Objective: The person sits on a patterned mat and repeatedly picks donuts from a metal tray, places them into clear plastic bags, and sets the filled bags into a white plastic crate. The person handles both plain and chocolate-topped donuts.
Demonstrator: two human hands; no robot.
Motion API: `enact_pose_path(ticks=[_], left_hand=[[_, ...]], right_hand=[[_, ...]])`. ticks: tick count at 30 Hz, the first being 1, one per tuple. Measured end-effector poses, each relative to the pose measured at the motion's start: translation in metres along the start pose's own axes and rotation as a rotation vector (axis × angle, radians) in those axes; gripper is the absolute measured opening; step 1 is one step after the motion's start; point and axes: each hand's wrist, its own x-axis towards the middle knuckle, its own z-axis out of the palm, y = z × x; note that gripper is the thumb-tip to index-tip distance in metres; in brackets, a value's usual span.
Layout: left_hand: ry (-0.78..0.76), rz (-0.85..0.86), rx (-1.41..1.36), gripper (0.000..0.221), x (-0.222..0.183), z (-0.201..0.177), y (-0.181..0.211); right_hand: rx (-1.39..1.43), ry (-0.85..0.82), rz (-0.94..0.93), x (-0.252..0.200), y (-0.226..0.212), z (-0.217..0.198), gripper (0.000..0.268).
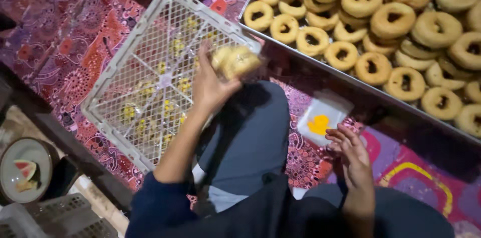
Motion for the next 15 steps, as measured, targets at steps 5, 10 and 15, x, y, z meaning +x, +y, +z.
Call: enact_pose_path(ticks=[5,10,15], left_hand=[[-0.155,-0.006,0.545,0.134,0.048,0.002,-0.008],[-0.263,0.024,0.353,0.135,0.049,0.031,-0.038],[-0.217,0.088,0.355,0.122,0.079,0.025,-0.063]], right_hand=[[-0.186,0.188,0.143,0.031,0.022,0.054,0.039],[-0.381,0.032,0.042,0.089,0.033,0.115,0.035],[-1.059,-0.062,-0.550,0.168,0.050,0.203,0.072]])
